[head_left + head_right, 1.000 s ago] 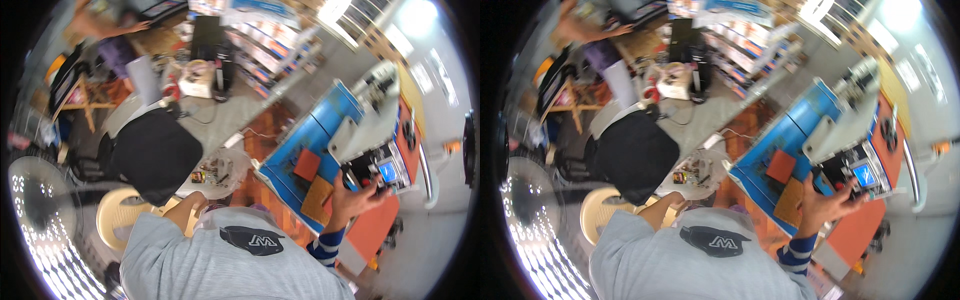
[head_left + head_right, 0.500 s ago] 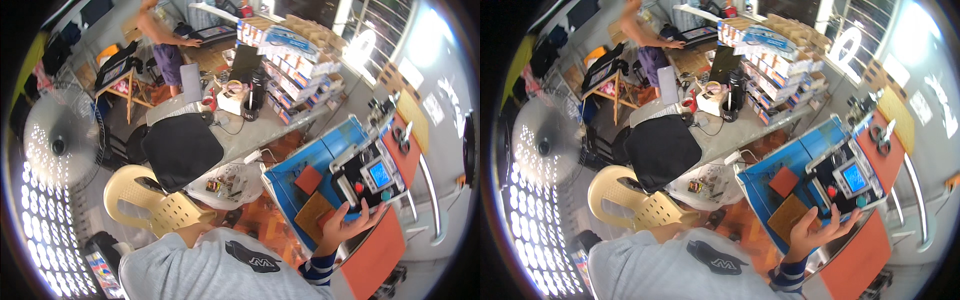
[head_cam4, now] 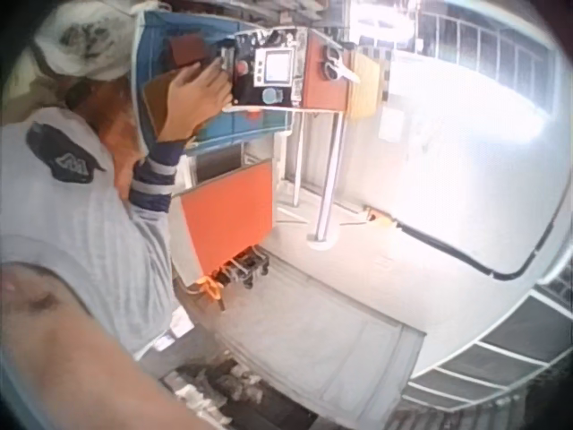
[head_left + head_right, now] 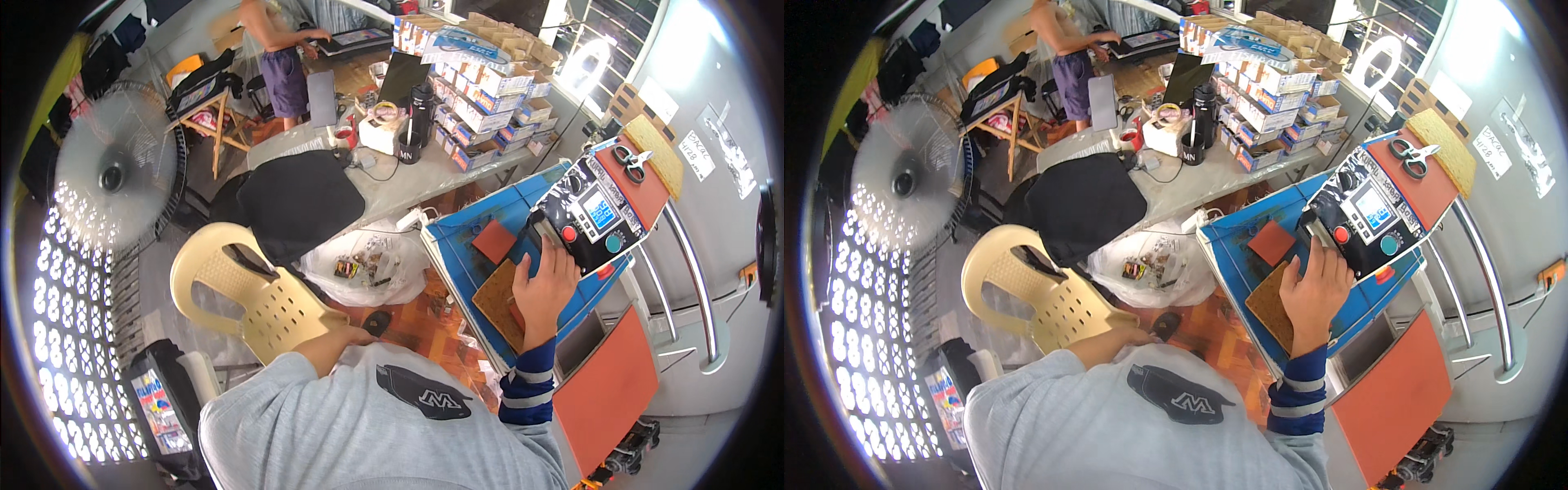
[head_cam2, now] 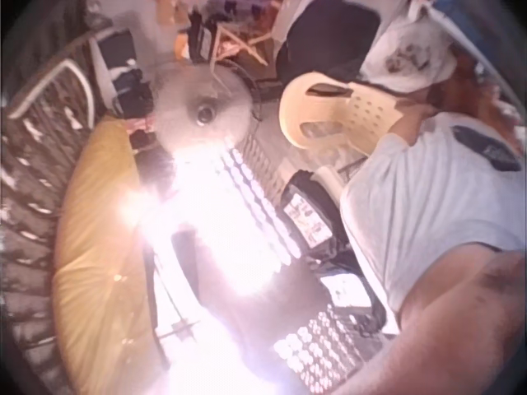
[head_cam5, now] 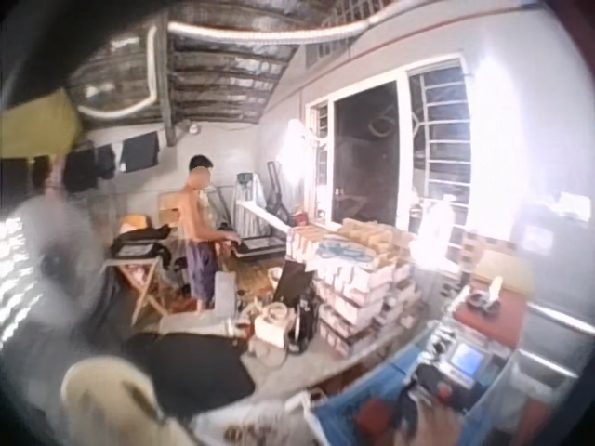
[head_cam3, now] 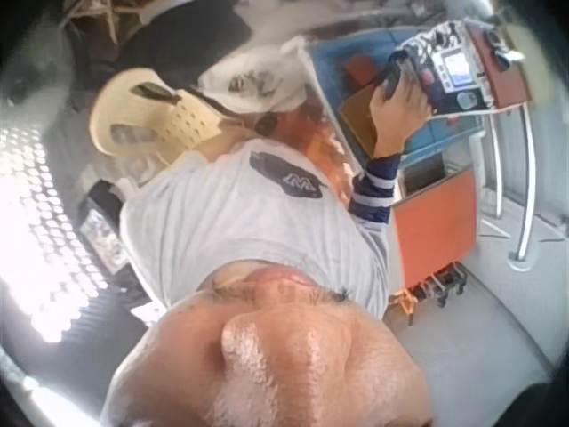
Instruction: The person places black tote bags on a heat press machine, operates the controls to apply a graphic, and then uses scissors to trim excess material from the printed design. The finished bags are stacked on a nearby table.
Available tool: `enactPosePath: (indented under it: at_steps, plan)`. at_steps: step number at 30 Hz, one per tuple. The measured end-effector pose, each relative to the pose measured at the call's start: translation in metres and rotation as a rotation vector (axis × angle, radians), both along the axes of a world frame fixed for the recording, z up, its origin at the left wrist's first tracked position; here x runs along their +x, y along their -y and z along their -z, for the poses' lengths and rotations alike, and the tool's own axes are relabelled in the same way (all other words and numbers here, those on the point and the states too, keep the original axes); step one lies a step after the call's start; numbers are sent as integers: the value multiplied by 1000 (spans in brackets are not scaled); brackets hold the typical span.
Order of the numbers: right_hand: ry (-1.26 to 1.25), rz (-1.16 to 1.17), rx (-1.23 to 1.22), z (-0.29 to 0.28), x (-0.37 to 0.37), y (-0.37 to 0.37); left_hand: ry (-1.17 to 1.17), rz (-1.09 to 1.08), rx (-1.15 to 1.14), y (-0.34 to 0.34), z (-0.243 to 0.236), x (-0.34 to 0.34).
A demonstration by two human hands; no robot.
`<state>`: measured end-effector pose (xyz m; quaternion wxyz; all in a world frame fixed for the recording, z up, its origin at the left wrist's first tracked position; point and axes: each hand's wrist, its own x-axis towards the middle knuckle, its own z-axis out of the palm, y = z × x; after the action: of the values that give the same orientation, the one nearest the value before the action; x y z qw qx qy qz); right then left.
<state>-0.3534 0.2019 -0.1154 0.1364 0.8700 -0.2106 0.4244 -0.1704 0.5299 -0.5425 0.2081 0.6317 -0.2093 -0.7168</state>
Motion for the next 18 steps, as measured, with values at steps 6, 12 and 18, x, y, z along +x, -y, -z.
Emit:
enactPosePath:
  at_steps: [6, 12, 18]
  plan:
    - [26, 26, -25, 4, 4, 0, 297, -36, 181, -2, -131, -10]
    - [62, 42, -47, 7, 13, -3, 198, -201, -50, -28, -89, 8]
    - [0, 126, -23, 11, 12, -4, 428, 47, 101, -9, -53, 36]
